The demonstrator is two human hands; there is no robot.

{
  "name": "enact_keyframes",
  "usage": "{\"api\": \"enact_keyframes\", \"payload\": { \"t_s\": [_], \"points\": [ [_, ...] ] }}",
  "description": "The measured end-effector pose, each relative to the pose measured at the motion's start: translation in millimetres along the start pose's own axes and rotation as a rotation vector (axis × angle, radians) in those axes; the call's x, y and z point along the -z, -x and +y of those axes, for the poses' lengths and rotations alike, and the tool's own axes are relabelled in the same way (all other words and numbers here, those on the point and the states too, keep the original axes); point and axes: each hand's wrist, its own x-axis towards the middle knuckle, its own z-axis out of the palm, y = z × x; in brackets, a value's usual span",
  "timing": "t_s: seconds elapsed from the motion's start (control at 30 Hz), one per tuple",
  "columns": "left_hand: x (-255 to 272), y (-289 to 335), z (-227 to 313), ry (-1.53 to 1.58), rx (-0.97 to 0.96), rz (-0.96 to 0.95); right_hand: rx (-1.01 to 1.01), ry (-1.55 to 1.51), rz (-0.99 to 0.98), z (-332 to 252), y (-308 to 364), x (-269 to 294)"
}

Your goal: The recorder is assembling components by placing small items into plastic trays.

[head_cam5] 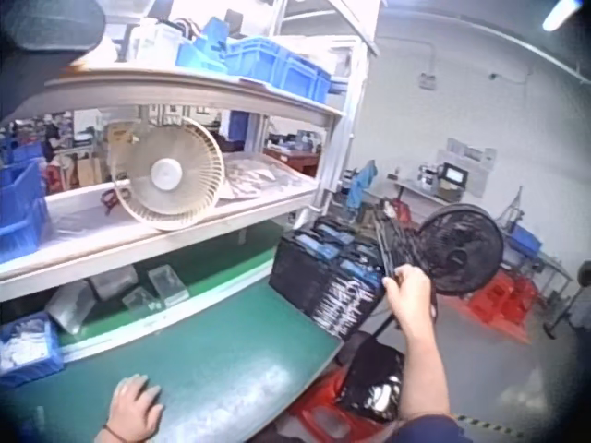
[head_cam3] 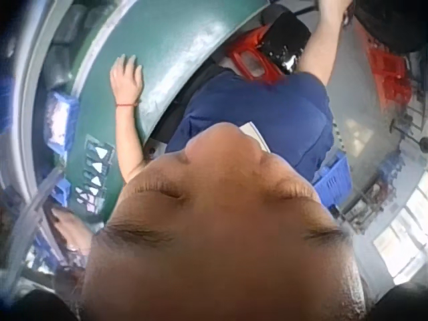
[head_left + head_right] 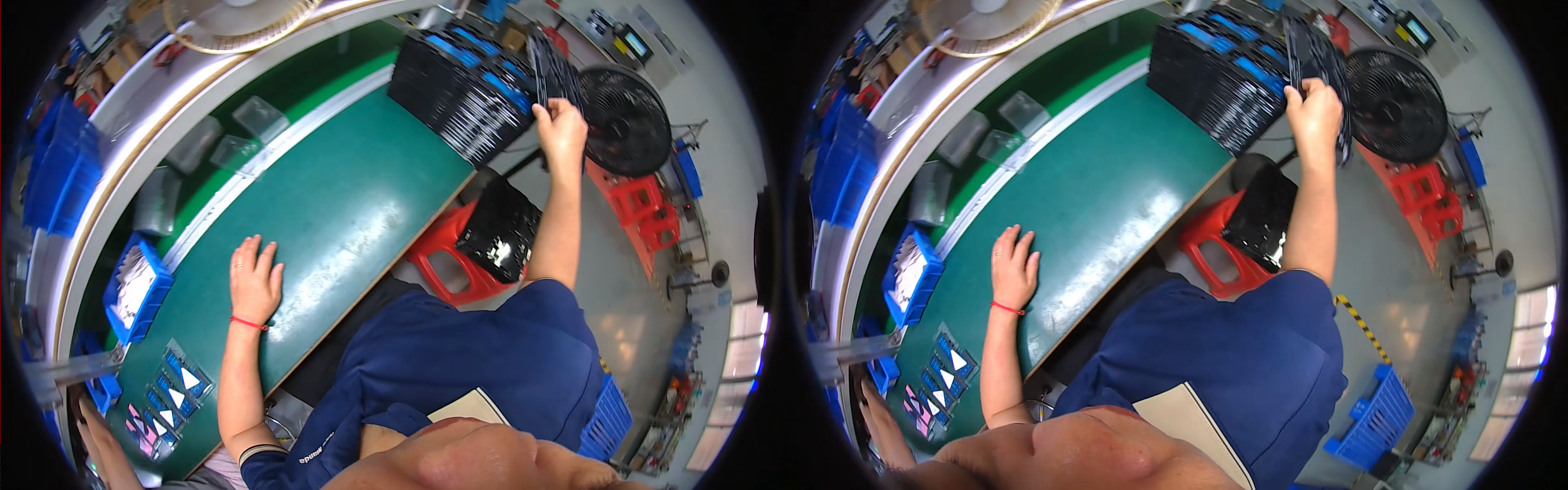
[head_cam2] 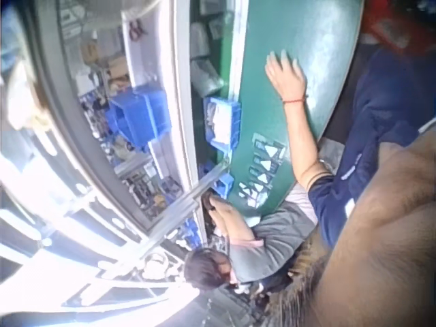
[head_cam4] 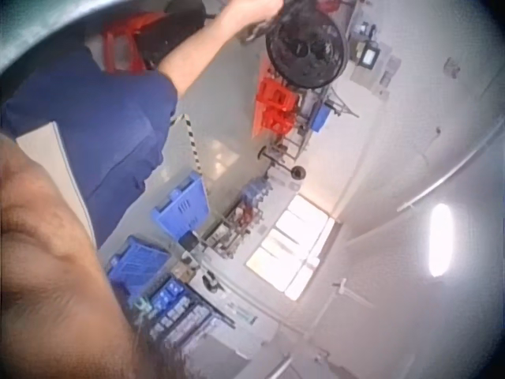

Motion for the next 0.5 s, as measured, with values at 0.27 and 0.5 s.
{"api": "enact_keyframes", "payload": {
  "t_s": [0.27,0.5],
  "points": [
    [0,-5,4,0.025,0.003,-0.017,-0.69,0.294,-0.332,99,147,-111],
    [-2,-3,9,0.015,0.013,-0.036,-0.692,0.269,-0.489,119,237,-188]
  ]
}}
